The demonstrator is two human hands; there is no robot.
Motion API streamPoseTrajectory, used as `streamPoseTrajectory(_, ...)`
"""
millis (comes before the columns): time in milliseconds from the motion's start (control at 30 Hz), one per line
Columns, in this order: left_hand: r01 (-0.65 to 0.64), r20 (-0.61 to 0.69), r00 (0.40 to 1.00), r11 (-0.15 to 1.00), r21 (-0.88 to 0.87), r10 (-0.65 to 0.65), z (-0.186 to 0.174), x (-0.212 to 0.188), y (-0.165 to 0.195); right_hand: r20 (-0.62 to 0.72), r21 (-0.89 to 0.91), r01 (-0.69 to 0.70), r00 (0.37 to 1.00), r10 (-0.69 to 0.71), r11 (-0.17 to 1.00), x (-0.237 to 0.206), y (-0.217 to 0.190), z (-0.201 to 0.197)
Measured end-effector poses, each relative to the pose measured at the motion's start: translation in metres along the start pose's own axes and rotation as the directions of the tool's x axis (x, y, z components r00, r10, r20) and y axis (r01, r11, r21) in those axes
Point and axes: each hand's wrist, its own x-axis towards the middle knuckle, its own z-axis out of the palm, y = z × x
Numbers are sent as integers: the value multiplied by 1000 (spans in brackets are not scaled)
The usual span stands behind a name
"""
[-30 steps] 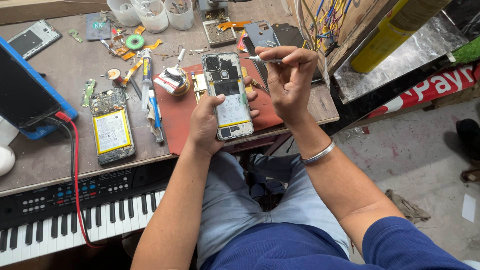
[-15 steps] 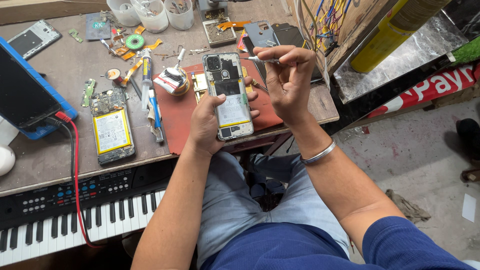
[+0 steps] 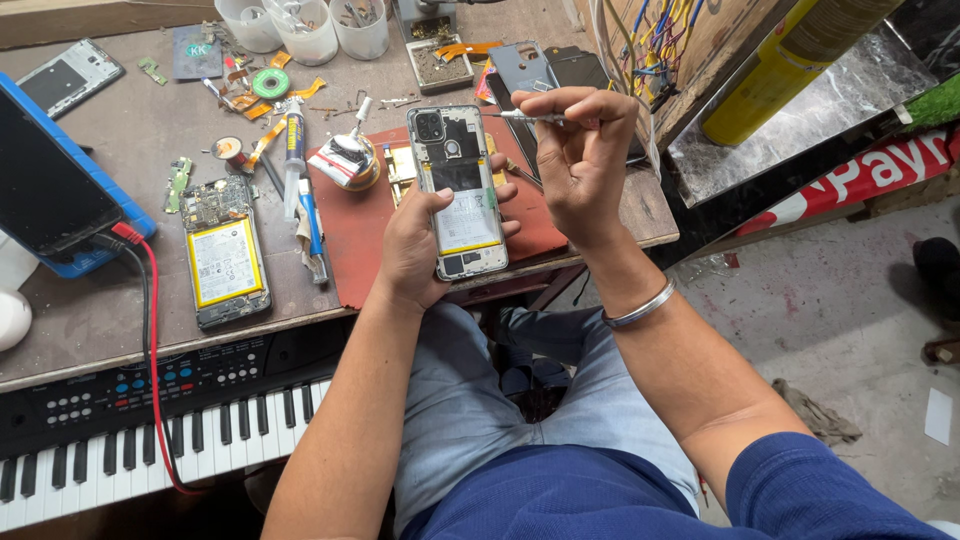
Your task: The person reassembles a smartphone by aligning and snapping the back cover onto the chassis, then secures it with rubber bands. The phone is briefly powered on to verify the screen and then placed on the counter.
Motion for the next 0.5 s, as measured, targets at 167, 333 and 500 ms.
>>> streamPoseTrajectory(167, 5, -6, 1000, 1000, 4, -5, 0, -1, 0, -3, 31, -3, 1000, 3, 1000, -1, 2, 0)
streamPoseTrajectory(333, 10, -18, 1000, 1000, 8, -10, -1, 0, 0, -4, 41, -8, 1000, 8, 999, -1, 3, -1)
streamPoseTrajectory(500, 5, -3, 1000, 1000, 13, -5, -1, 0, 0, 1, 39, -9, 1000, 9, 999, -1, 3, -1)
